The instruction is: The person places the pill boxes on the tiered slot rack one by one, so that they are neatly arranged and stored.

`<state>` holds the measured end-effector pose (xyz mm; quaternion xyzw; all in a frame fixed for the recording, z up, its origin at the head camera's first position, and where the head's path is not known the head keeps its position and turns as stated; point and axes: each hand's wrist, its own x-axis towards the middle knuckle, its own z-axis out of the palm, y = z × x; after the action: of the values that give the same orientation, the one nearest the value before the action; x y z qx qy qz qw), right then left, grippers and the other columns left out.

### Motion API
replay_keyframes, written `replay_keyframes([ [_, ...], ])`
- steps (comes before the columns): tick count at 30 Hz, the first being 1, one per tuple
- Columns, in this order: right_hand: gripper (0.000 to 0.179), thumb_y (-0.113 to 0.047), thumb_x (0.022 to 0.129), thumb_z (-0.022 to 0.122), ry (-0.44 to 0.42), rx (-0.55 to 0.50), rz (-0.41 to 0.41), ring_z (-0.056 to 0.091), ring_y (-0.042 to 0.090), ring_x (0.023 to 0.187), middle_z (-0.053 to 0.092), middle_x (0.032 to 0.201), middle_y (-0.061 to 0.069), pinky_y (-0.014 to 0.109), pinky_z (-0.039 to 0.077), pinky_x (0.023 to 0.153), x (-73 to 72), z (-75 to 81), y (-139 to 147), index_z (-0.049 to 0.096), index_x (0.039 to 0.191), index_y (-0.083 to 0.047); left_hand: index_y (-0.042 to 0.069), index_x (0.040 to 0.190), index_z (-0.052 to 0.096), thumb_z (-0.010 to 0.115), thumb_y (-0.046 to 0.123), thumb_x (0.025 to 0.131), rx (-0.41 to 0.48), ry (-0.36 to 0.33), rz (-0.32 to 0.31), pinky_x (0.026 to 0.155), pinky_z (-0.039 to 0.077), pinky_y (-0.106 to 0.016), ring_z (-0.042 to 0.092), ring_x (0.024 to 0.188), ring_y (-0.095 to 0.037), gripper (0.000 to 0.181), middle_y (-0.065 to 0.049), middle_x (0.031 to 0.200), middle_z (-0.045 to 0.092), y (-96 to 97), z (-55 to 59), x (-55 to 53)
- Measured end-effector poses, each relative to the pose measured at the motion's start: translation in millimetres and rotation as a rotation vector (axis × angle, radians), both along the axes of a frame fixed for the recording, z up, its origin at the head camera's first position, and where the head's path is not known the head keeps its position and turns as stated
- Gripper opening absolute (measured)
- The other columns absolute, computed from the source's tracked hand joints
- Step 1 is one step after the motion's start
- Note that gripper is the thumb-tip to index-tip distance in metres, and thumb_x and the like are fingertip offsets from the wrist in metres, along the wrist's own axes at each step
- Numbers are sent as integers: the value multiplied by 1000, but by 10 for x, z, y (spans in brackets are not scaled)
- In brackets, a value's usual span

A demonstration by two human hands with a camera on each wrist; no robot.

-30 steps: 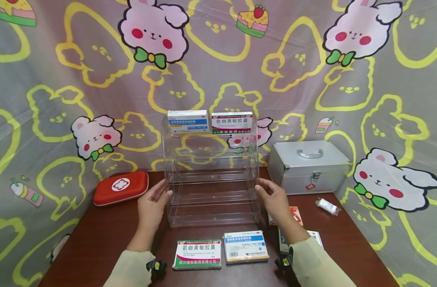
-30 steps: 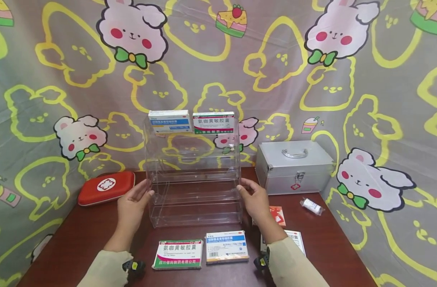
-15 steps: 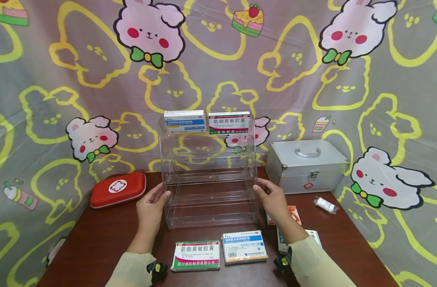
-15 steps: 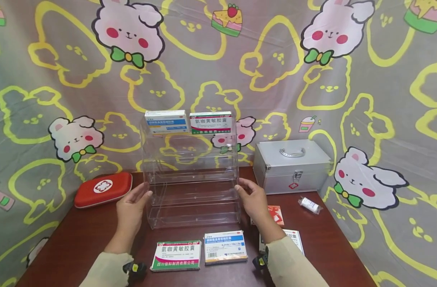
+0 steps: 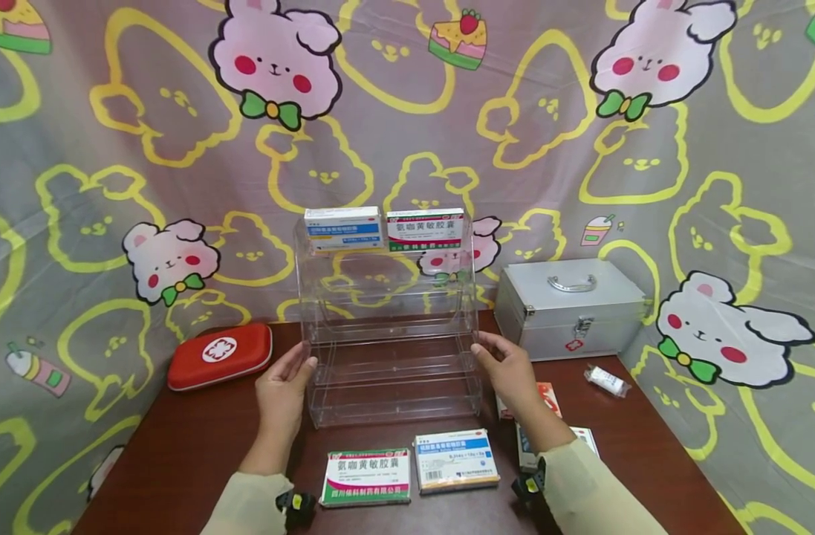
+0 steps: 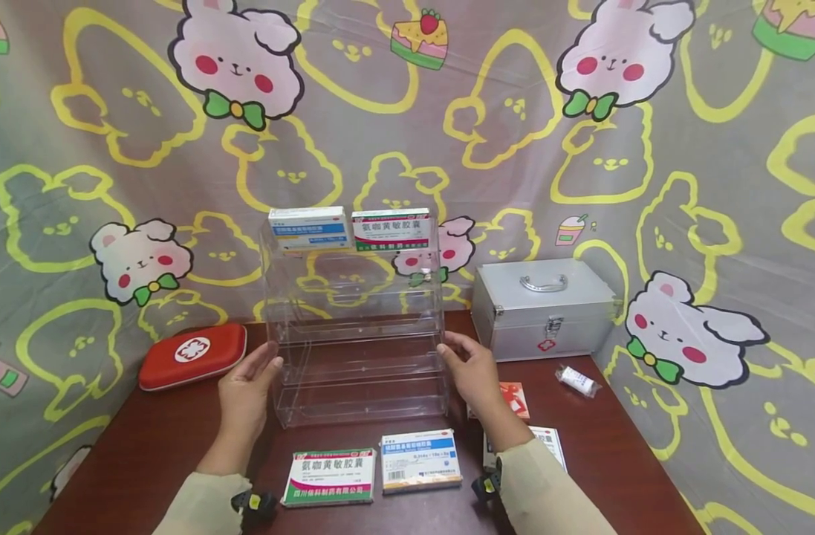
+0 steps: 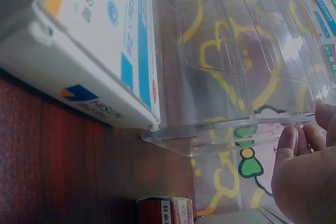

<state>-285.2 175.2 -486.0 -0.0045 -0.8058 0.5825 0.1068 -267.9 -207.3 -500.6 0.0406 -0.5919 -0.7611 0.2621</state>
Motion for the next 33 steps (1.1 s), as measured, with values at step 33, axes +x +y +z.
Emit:
replay_keyframes([
  [33, 45, -30, 106, 75, -3, 35, 36, 69, 25, 123, 75, 137, 15, 21, 58, 92, 57, 54, 142, 70, 146, -11, -10, 137, 70, 82, -2, 95, -55, -32, 62, 95, 58, -11, 73, 108, 6, 44, -4, 130, 79, 58, -4, 14],
])
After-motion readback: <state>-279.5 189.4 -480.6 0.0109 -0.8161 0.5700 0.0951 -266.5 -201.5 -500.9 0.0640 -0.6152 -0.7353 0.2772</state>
